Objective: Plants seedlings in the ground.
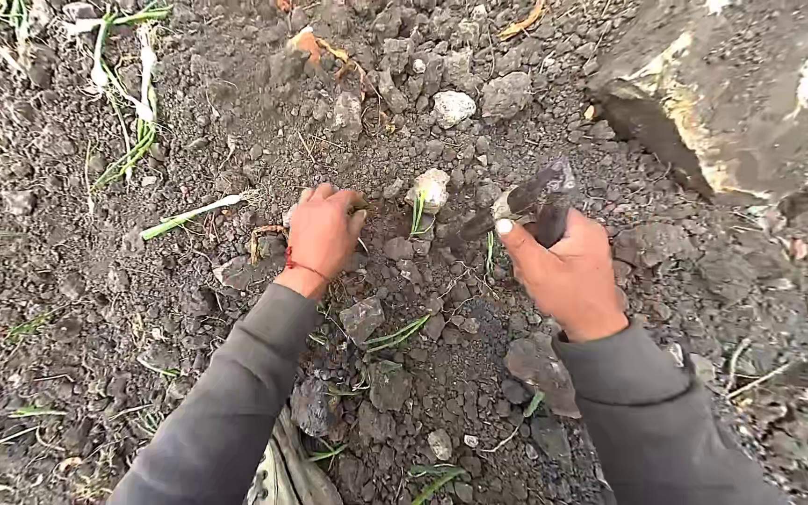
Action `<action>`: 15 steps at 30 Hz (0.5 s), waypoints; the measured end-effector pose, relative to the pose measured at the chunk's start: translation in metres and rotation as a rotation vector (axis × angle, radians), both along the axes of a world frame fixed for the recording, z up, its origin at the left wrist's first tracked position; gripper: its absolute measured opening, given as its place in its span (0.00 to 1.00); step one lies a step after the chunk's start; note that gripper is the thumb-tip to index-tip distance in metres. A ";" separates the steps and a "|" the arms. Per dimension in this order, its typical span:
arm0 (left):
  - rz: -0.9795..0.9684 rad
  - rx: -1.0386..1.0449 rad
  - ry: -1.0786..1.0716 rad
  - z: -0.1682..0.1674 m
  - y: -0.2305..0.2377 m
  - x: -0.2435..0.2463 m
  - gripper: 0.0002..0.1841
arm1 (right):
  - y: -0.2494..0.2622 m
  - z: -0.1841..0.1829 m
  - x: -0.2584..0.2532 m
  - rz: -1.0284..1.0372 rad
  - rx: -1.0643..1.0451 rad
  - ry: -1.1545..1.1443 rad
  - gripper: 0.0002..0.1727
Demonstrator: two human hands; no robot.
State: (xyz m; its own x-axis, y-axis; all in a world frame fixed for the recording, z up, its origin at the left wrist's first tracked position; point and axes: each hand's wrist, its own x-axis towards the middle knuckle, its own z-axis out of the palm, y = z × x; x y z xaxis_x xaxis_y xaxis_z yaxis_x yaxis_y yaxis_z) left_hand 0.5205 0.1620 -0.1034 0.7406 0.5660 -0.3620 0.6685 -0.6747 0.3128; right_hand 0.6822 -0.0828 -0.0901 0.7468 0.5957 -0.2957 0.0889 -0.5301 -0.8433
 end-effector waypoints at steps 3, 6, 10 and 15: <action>0.195 0.254 0.093 0.038 0.082 -0.084 0.17 | -0.001 -0.023 0.019 0.127 -0.196 0.058 0.17; 0.127 0.316 0.225 0.042 0.135 -0.145 0.13 | 0.002 0.033 0.057 0.135 -0.044 -0.066 0.13; -0.231 0.339 0.056 0.065 0.140 -0.136 0.10 | 0.027 0.084 0.096 -0.012 0.424 -0.205 0.12; -0.463 0.343 -0.265 0.091 0.099 -0.001 0.14 | 0.094 -0.042 0.084 -0.111 0.029 -0.046 0.18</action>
